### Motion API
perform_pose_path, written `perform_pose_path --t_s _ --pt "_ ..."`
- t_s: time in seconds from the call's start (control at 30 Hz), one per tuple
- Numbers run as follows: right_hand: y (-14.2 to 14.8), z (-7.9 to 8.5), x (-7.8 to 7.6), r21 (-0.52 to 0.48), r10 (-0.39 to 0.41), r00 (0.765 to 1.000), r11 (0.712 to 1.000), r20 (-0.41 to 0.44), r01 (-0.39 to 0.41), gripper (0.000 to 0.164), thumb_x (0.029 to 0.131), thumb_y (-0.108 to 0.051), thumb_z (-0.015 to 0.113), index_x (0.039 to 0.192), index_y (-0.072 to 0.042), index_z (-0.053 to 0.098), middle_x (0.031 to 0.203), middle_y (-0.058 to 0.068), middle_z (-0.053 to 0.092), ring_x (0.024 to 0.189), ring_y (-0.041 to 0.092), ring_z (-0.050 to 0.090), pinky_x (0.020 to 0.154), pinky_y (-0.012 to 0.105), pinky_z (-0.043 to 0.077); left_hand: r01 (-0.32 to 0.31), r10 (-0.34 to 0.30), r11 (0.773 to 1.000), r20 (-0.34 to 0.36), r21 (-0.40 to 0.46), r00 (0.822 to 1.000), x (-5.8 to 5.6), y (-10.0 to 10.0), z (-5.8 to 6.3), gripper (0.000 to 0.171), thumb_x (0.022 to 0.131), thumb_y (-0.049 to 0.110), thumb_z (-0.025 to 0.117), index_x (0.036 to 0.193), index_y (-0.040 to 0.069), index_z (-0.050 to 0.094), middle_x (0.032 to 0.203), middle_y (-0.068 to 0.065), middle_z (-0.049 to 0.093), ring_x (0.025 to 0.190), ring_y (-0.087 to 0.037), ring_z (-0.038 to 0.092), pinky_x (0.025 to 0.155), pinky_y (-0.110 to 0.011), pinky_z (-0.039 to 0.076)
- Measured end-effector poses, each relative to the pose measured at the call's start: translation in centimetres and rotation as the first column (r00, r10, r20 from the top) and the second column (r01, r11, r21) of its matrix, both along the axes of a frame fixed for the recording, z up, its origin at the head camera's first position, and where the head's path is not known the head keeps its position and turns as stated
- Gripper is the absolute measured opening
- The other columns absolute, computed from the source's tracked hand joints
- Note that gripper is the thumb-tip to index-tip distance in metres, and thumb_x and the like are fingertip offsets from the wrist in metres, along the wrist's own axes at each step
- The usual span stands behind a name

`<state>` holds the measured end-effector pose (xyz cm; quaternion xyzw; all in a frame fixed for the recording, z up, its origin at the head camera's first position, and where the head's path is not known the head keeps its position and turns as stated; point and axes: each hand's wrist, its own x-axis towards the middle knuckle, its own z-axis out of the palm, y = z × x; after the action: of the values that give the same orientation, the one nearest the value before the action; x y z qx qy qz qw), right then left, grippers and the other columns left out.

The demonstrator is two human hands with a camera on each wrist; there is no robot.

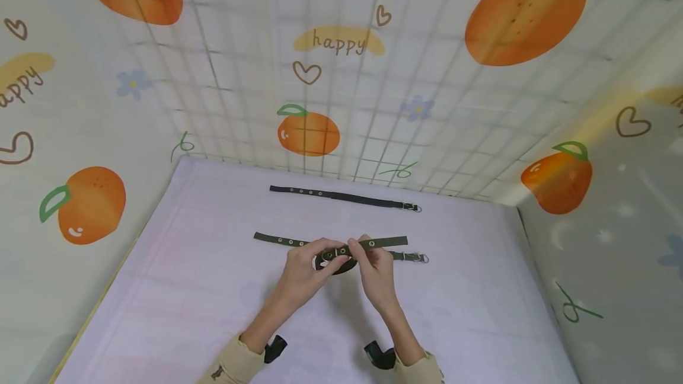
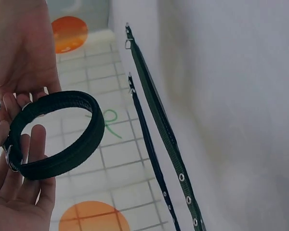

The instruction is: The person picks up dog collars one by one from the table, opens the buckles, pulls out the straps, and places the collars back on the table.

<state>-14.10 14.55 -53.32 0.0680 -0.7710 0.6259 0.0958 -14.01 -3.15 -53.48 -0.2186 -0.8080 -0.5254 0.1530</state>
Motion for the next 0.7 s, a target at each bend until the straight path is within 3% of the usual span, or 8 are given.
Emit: perform_pose_path --t_s 0.13,0.23,0.4,0.5,0.7 --pt "0.3 0.1 -0.1 0.021 0.070 0.997 0.997 -0.012 -0.070 0.014 0.108 -0.017 0.067 0.096 -0.011 0.071 0.090 0.006 0.065 0.085 0.009 0.062 0.082 0.025 0.051 -0.008 0.007 1.000 0.017 0.023 1.000 0.0 -0.1 -0.1 0.020 0.096 0.027 0.084 0.115 0.021 0.080 0.103 0.004 0.084 0.078 -0.001 0.068 0.065 -0.026 0.059" --pt "0.6 0.0 -0.1 0.037 0.131 0.991 0.991 -0.021 -0.131 0.002 0.105 -0.012 0.071 0.107 -0.011 0.070 0.100 0.001 0.067 0.094 0.009 0.066 0.090 0.025 0.055 -0.012 0.010 0.999 0.047 0.045 0.999 -0.1 -0.1 -0.3 0.019 0.096 0.026 0.083 0.115 0.023 0.080 0.106 0.005 0.084 0.084 -0.004 0.072 0.068 -0.027 0.061" --pt "0.9 -0.1 0.0 0.057 0.188 0.982 0.981 -0.010 -0.187 0.015 0.102 -0.009 0.074 0.117 -0.007 0.070 0.108 0.009 0.074 0.102 0.005 0.070 0.096 0.024 0.057 -0.006 -0.007 0.993 0.113 0.117 0.994 -0.2 -0.2 -0.5 0.018 0.098 0.025 0.080 0.116 0.025 0.079 0.110 0.006 0.084 0.103 -0.014 0.081 0.089 -0.034 0.066" --pt "1.0 -0.2 0.0 0.086 0.206 0.979 0.975 0.002 -0.206 0.017 0.103 -0.012 0.074 0.119 -0.007 0.072 0.110 0.011 0.077 0.101 0.004 0.072 0.094 0.023 0.059 -0.001 -0.023 0.986 0.141 0.167 0.990 -0.2 -0.3 -0.6 0.018 0.099 0.024 0.078 0.118 0.025 0.078 0.111 0.004 0.084 0.108 -0.016 0.081 0.095 -0.035 0.065" --pt "1.5 -0.6 -0.1 0.146 0.233 0.972 0.963 -0.029 -0.227 0.018 0.104 -0.013 0.073 0.121 -0.010 0.075 0.093 0.006 0.069 0.083 0.004 0.060 0.071 0.022 0.053 0.018 -0.073 0.968 0.211 0.251 0.975 -0.1 -0.6 -0.5 0.018 0.101 0.021 0.077 0.119 0.022 0.077 0.109 -0.001 0.084 0.097 -0.013 0.081 0.094 -0.032 0.064"
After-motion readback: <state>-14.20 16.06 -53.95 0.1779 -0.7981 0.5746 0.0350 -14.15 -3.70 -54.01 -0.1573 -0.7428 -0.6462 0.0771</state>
